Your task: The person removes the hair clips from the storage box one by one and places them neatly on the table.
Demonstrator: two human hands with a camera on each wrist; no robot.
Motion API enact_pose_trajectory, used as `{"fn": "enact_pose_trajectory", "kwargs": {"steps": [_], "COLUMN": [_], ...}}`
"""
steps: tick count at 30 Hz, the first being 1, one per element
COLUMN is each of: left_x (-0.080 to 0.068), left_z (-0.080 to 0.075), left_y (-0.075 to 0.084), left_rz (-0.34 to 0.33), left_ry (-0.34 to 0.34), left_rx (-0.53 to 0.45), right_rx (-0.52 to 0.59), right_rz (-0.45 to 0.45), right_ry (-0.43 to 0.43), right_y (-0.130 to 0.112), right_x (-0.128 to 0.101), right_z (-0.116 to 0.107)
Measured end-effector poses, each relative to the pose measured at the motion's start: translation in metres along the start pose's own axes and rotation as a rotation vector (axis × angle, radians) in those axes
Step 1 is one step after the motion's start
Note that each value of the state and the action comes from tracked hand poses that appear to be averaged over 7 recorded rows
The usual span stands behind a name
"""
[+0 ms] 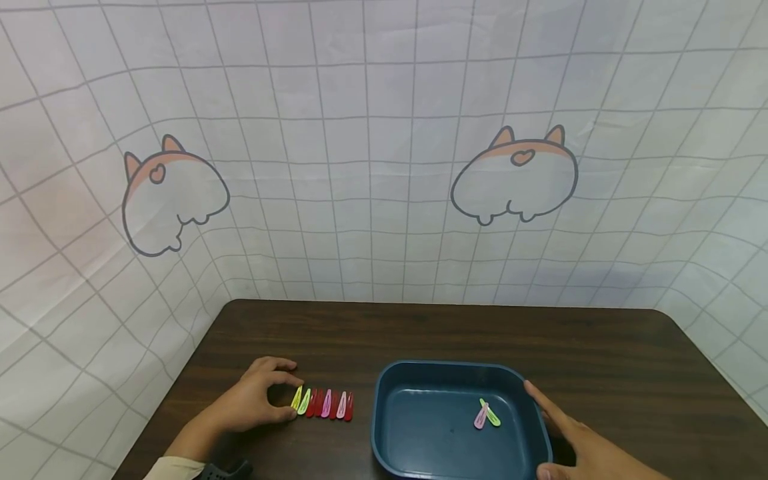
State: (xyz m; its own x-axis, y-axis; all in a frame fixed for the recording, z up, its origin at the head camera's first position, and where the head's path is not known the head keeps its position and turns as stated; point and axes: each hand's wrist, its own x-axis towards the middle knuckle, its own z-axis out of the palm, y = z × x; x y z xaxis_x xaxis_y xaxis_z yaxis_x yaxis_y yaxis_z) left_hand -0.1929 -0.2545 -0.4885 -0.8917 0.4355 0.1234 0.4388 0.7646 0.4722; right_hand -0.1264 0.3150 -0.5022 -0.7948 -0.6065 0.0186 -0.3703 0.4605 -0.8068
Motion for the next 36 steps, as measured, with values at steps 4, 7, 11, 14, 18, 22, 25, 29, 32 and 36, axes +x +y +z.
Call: {"fn": "enact_pose_trajectory", "kwargs": {"steps": [4, 7, 11, 14, 18, 22, 25, 29, 32, 36], "left_x": [0.0, -0.001, -0.001, -0.002, -0.003, -0.003, 0.0, 0.007, 0.013, 0.019], "left_z": [0.0, 0.0, -0.001, -0.004, -0.007, -0.009, -0.008, -0.004, -0.002, -0.001], "left_y": [0.001, 0.003, 0.006, 0.008, 0.01, 0.015, 0.022, 0.034, 0.045, 0.06], "left_rz": [-0.009, -0.017, -0.025, -0.037, -0.046, -0.023, -0.001, 0.017, 0.036, 0.066], "left_ry": [-0.003, -0.01, -0.019, -0.025, -0.024, -0.002, 0.032, 0.081, 0.099, 0.102], "left_rx": [0.023, 0.035, 0.036, 0.027, 0.024, 0.031, 0.033, 0.022, 0.006, -0.006], "right_rx": [0.059, 0.08, 0.058, 0.041, 0.026, 0.041, 0.035, 0.049, 0.039, 0.019], "right_rz": [0.01, 0.007, 0.008, 0.013, 0.014, 0.02, 0.022, 0.027, 0.029, 0.039], "right_ry": [-0.006, -0.005, -0.009, -0.01, -0.008, -0.009, -0.006, -0.007, -0.008, -0.01], "right_y": [-0.001, -0.001, 0.0, -0.001, -0.001, -0.001, 0.0, 0.001, 0.0, -0.002], "right_x": [-0.001, -0.001, 0.0, 0.0, 0.001, 0.001, 0.001, 0.001, 0.001, 0.002], "right_z": [0.001, 0.001, -0.002, -0.002, -0.002, -0.001, -0.001, -0.001, -0.001, -0.002]}}
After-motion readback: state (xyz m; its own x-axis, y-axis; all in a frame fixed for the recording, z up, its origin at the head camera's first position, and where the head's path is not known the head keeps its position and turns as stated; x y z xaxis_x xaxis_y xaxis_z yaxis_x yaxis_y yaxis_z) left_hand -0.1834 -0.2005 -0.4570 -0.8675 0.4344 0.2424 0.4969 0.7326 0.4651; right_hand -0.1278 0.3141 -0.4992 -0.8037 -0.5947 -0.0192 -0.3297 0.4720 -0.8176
